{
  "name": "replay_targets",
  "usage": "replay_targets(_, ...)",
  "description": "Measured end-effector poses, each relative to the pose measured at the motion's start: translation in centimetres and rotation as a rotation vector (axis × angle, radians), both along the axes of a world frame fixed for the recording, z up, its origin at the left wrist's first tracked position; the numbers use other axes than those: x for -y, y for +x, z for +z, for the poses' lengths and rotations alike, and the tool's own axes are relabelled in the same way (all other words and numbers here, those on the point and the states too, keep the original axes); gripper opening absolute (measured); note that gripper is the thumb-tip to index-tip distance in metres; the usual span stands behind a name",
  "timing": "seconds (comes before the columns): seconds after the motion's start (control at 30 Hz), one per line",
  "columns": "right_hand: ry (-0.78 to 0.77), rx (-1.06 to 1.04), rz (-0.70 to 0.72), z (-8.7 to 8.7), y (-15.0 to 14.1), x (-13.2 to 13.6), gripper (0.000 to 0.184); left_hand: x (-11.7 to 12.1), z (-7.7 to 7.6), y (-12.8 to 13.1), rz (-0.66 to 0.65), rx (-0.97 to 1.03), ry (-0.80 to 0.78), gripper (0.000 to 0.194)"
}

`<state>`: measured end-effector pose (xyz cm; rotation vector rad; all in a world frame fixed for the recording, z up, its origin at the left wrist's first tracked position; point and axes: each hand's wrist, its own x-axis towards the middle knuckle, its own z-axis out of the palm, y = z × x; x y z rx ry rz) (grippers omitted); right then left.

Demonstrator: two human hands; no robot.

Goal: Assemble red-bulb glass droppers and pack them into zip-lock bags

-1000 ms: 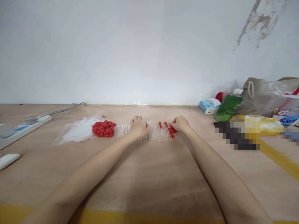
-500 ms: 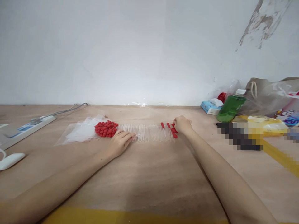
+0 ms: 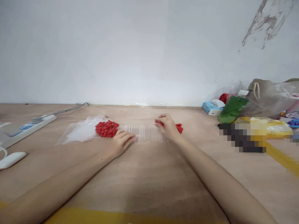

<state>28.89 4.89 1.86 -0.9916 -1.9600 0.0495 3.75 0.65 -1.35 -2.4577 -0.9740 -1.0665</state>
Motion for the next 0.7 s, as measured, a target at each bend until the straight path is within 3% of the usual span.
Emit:
replay_targets(0.2,-0.084,0.088,0.184,-1.9,-4.1,3.7,0.016,-0.1,-0.1,0.0,-0.004,-0.016,0.007,0.013)
replay_targets(0.53,-0.070,-0.005,0.296,-2.4,-4.1,3.7,0.017,-0.2,-0.2,0.0,-0.002,-0.040,-0.012,0.016)
replay_targets(0.7,-0.059,0.009,0.357,-2.7,-4.1,3.9,0.020,-0.1,-0.1,-0.2,-0.076,-0.069,0.031,0.018)
